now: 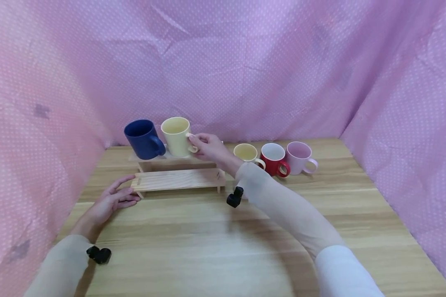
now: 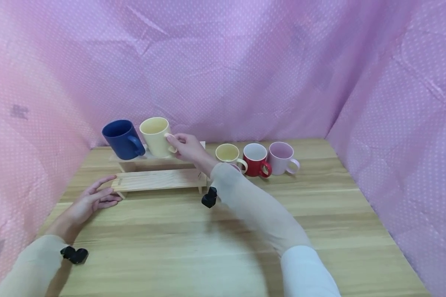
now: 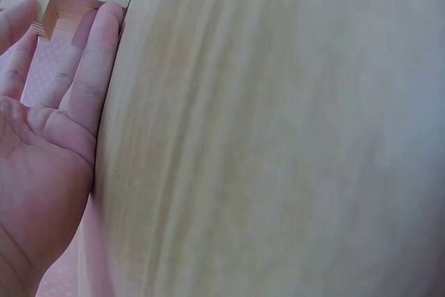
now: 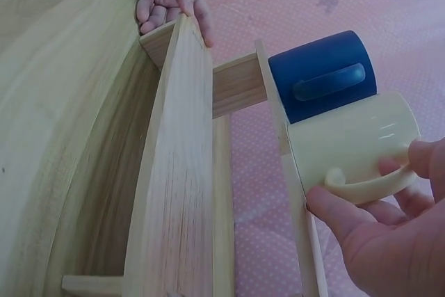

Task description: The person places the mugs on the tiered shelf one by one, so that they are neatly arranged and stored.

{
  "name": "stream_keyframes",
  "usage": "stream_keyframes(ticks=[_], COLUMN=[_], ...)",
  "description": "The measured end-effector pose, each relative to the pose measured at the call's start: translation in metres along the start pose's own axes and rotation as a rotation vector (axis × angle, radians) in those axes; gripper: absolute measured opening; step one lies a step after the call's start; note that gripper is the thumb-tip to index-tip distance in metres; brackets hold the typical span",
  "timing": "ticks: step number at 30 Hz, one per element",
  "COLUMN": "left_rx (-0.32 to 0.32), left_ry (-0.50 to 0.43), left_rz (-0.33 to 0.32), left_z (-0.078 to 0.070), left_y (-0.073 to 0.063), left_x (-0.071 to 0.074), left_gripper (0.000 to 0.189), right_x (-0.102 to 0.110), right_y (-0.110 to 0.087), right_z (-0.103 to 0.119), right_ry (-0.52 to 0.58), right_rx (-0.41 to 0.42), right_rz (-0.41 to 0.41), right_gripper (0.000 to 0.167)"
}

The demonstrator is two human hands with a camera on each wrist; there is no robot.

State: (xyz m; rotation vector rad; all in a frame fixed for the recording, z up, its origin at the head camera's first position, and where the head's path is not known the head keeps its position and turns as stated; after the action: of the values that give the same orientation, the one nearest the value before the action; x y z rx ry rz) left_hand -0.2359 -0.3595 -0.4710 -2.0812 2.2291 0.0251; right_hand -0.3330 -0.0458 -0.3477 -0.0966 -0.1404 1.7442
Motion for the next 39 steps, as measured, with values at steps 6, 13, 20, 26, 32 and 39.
stream_keyframes(ticks=[6,13,20,26,32,39], left_rx=[0.006,0.000,0.010,-0.006,-0.008,-0.009], left_ry=[0.026,0.028,0.054,0.016,0.024,0.029], left_rz=[-0.006,0.007,-0.002,0.017,0.018,0.014], left_z=[0.000,0.000,0.001,0.000,0.001,-0.001], left_y=[-0.002,-0.003,-0.003,-0.003,-0.001,-0.001], left_x=[-0.001,-0.002,-0.001,-0.002,0.000,-0.001], left_gripper=[0.051,0.050,0.049,0.048,0.049,0.048], right_x=[0.013,0.042,0.086,0.127,0.162,0.189], right_y=[-0.008,-0.024,-0.042,-0.054,-0.071,-0.087], right_z=[0.003,0.018,0.027,0.022,0.004,-0.032], right_ry=[-0.001,-0.087,-0.124,-0.098,-0.101,-0.155], right_rx=[0.026,0.158,0.240,0.242,0.234,0.229], right_rz=[0.010,0.039,0.034,-0.020,-0.050,-0.056], right_gripper=[0.035,0.037,0.043,0.046,0.047,0.052])
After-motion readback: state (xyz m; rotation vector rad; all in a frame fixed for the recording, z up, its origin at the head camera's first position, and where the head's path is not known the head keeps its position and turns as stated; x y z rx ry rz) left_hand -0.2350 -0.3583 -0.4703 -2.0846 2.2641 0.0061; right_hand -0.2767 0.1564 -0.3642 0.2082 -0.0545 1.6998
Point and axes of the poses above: each hand's wrist, its own y-axis towards the middle knuckle, its own x-axis out of the back of the hand, z = x × y, the point moved 8 cm from there along y, towards the middle knuckle, and after that the axes turned 15 degrees about -z, right-handed, at the moved point
